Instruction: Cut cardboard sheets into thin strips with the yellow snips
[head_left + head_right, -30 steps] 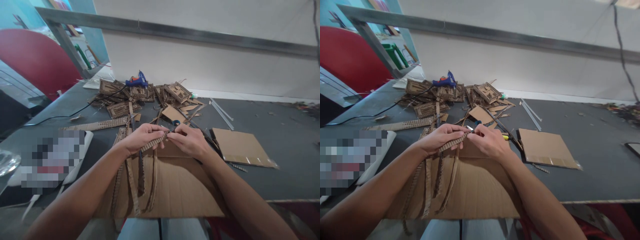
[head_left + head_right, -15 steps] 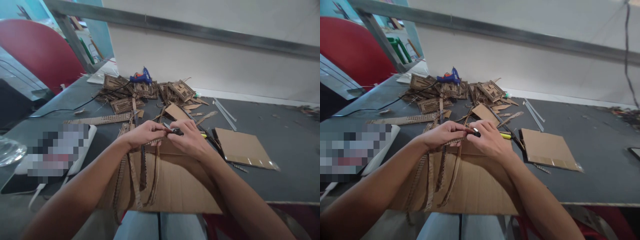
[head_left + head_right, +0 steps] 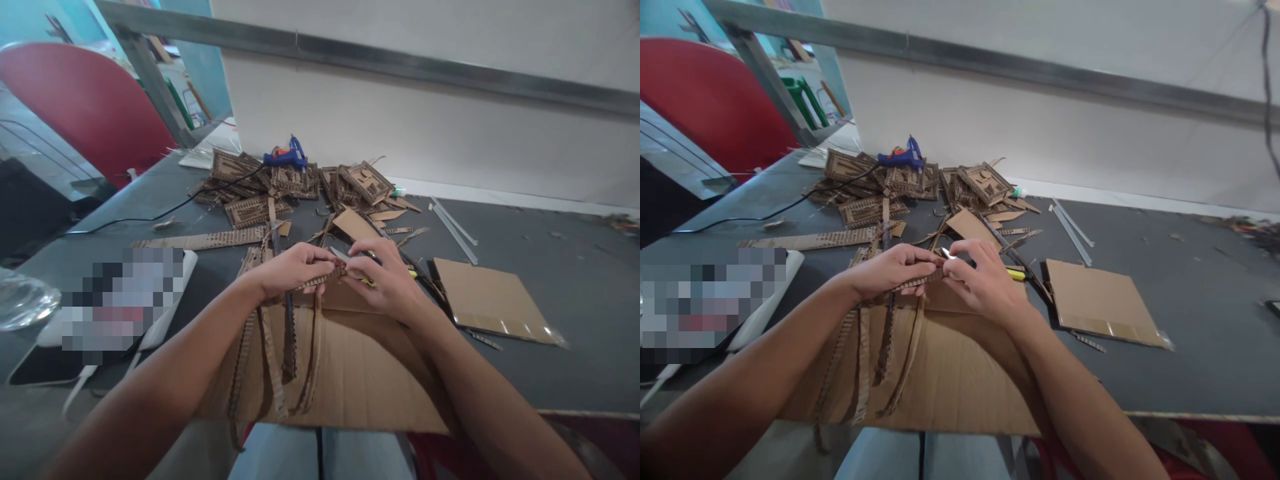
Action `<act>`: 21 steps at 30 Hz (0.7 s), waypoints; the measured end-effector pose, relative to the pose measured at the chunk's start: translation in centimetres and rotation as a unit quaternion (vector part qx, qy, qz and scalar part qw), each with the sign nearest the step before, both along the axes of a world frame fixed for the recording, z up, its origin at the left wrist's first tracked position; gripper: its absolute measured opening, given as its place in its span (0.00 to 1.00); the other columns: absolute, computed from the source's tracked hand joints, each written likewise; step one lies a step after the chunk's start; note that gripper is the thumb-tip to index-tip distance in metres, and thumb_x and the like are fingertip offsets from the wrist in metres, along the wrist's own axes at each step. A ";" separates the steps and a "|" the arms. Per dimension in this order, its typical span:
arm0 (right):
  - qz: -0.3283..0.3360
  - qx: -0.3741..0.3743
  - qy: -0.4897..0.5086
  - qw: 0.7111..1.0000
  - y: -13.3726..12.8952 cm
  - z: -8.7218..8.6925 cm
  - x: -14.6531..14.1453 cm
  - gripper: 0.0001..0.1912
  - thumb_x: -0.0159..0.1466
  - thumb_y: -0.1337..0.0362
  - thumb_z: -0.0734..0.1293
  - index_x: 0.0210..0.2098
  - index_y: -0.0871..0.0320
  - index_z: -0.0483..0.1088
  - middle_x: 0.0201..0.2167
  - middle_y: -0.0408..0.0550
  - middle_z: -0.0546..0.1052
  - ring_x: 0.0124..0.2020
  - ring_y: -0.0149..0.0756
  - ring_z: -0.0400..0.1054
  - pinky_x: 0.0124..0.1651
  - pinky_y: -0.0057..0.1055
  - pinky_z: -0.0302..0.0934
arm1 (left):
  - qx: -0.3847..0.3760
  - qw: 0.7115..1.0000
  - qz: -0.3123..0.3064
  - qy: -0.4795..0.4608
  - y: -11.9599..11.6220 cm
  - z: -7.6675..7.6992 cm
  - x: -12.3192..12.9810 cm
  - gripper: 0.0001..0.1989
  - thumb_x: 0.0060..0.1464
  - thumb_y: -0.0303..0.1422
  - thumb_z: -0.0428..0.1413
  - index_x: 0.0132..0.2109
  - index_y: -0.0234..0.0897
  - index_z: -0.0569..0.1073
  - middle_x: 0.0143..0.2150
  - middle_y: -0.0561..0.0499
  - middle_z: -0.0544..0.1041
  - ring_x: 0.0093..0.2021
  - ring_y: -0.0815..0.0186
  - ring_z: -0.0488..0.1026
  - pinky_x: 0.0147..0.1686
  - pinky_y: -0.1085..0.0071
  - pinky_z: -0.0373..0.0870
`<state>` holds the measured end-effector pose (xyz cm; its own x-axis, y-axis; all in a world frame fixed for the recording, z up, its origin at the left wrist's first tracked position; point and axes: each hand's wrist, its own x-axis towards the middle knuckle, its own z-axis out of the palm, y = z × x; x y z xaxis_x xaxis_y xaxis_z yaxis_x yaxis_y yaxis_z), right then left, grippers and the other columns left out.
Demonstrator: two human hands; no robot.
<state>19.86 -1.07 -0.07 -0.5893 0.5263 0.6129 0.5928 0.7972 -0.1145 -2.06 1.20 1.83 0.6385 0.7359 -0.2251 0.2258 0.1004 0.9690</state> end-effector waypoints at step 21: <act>-0.059 0.055 0.042 0.996 0.0 -0.3 -0.3 0.04 0.66 0.68 0.67 0.39 0.53 0.70 0.49 0.53 0.71 0.52 0.45 0.65 0.54 0.45 0.62 | 0.003 0.997 0.058 -0.055 -0.1 0.0 0.4 0.18 0.58 0.37 0.58 0.52 0.30 0.73 0.25 0.51 0.77 0.19 0.74 0.67 0.21 0.78 0.62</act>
